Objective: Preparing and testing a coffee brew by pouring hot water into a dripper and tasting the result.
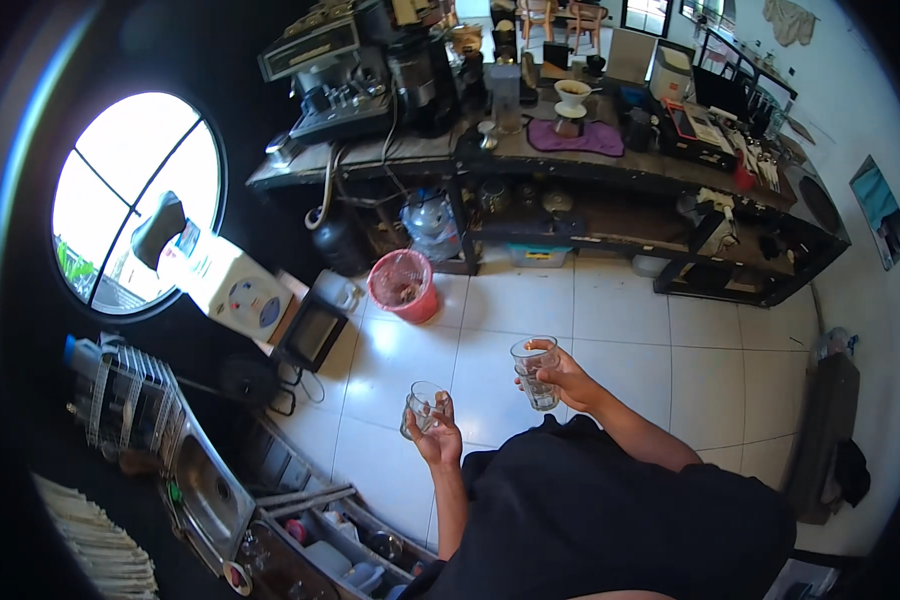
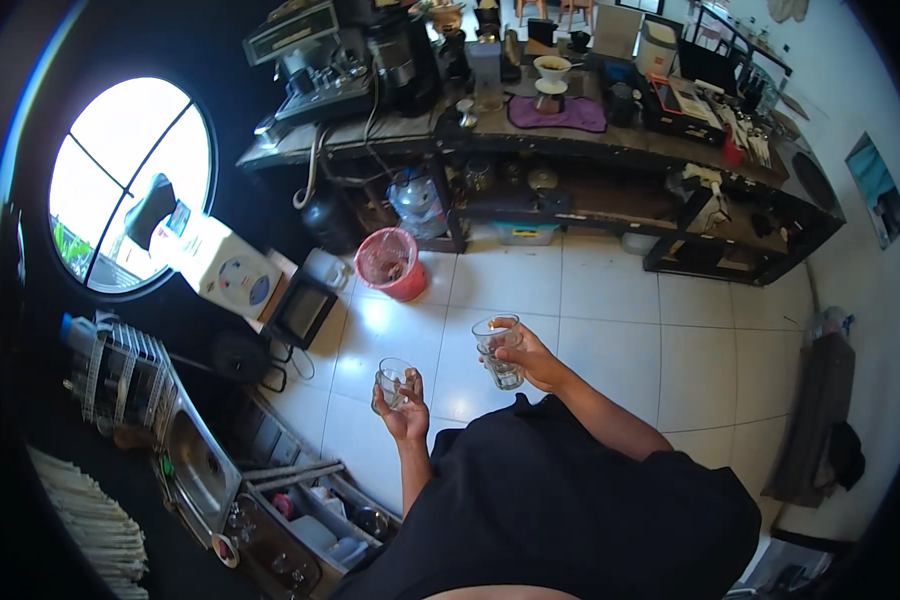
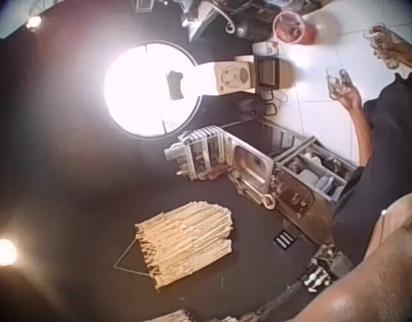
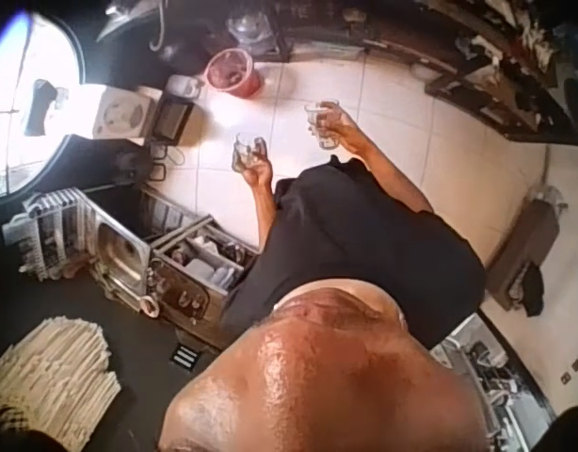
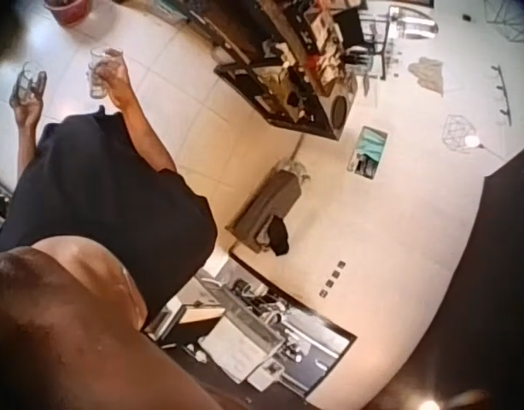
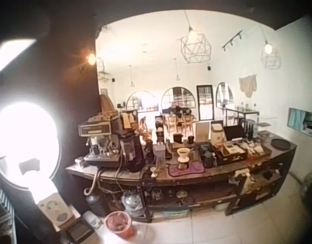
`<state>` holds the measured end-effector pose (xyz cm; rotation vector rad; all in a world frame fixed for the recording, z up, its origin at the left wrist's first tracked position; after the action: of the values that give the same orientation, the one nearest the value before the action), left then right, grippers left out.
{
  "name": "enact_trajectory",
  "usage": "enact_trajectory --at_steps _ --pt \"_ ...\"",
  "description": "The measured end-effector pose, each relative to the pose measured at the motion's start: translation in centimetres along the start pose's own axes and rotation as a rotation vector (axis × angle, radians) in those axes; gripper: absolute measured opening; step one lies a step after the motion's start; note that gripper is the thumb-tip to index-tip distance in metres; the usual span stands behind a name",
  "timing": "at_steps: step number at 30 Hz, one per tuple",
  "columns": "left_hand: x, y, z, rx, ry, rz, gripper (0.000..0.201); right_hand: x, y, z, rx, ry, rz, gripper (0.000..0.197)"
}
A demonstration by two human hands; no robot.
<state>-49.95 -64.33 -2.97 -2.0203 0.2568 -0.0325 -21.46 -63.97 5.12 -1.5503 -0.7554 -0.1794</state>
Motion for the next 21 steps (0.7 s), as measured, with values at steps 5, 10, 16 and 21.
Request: enact_trajectory --at_steps 5,10,16,21 --pt "4.4 -6.7 6.8 0.06 0.136 0.08 0.058 5.9 3.3 0.9 -0.124 0.283 -0.076 0.066" --pt "8.0 -12.0 13.9 0.185 0.306 0.113 0.049 11.6 4.2 3.0 -0.344 0.497 -0.134 0.072" --pt "10.4 -18.9 21.5 0.251 0.471 0.178 0.05 19.2 6.3 8.3 -0.423 0.724 -0.328 0.08" --pt "11.6 -23.3 29.0 0.232 0.612 0.234 0.045 27.1 6.8 13.7 -0.462 0.883 -0.388 0.093"
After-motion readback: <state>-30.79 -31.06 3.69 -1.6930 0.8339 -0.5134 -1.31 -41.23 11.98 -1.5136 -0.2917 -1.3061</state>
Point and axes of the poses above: each hand's wrist, its own z-axis towards the middle knuckle, its own y-axis out of the back of the hand, x = y × z, the point moved 1 cm from there along z, towards the middle knuckle, and after that the axes turned 14 degrees about z, right-handed, at the moved point
